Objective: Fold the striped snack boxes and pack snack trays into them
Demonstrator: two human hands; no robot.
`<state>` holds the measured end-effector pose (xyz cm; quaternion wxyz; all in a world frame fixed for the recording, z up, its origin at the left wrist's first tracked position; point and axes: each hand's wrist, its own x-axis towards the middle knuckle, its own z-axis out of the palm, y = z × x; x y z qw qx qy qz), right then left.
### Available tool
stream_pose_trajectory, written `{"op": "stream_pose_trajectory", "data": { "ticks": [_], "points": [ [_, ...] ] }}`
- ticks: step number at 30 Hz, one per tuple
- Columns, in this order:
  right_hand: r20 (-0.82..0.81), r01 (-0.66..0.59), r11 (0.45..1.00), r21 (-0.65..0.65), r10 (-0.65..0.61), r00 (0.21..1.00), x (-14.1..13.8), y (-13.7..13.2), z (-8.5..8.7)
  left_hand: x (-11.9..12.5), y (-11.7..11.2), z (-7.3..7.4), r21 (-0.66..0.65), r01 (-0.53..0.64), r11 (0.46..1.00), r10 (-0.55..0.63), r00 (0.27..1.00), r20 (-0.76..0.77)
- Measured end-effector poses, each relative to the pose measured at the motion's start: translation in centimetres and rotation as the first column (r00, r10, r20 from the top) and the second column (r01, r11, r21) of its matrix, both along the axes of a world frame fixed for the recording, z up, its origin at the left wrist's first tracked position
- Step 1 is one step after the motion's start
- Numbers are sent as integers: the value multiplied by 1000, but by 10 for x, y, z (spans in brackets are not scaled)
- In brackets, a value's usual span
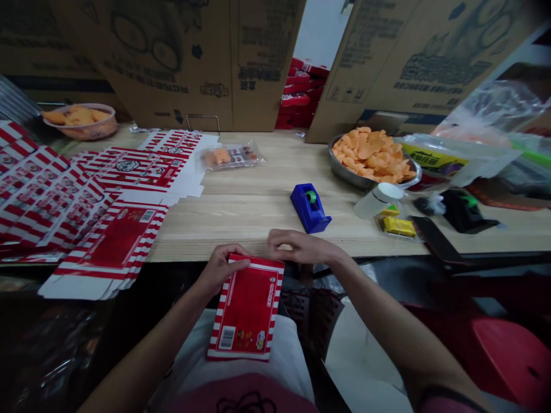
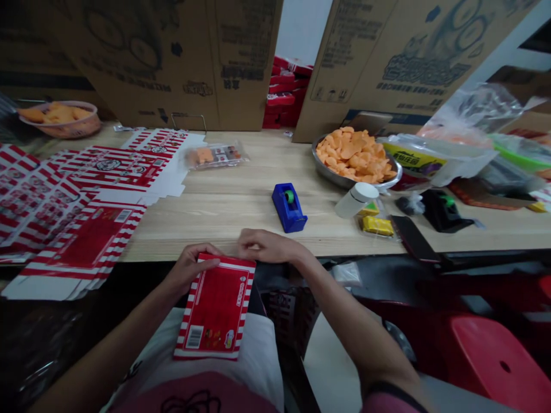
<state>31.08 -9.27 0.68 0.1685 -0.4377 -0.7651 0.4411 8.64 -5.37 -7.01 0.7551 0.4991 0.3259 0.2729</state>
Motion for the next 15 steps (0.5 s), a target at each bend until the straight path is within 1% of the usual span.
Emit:
{"op": "stream_pose_trajectory", "data": {
  "ticks": [1,2,3,4,5,7,9,10,11,12,13,14,15],
  "points": [
    [89,-130,991,-8,130,987,-9,10,9,2,0,1,0,8,1000,-8,1000,6],
    [176,-232,972,-24,233,956,-18,19,15,3,-1,1,-4,13,1000,-13,1000,16],
    [260,-304,952,-40,304,917,-25,27,19,4,-1,1,-13,15,1000,-14,1000,27],
    [342,-349,936,-48,344,875,-31,33,21,4,-1,1,-21,11,1000,-10,999,37],
    [417,-371,928,-42,354,837,-36,37,22,4,-2,2,-29,3,1000,-2,999,43],
    [533,-360,933,5,302,790,-42,42,21,3,-3,3,-44,-13,999,15,999,47],
    [570,-306,952,28,236,787,-43,46,15,1,-5,5,-48,-20,999,23,998,53],
    [553,-270,963,-4,228,802,-43,47,9,0,-6,7,-52,-19,998,23,998,60],
    [503,-238,968,-85,248,828,-42,48,2,-2,-8,9,-55,-12,998,16,997,70],
    [411,-213,954,-209,284,866,-41,48,-7,-3,-10,12,-51,-2,999,6,997,79],
    [280,-202,910,-363,313,908,-40,48,-18,-4,-13,15,-36,11,999,-8,996,86],
    [125,-208,828,-521,315,941,-40,46,-29,-5,-14,18,-13,28,1000,-27,996,87],
    [-29,-233,721,-653,284,958,-40,44,-39,-7,-16,20,11,49,999,-50,995,83]
  ]
}}
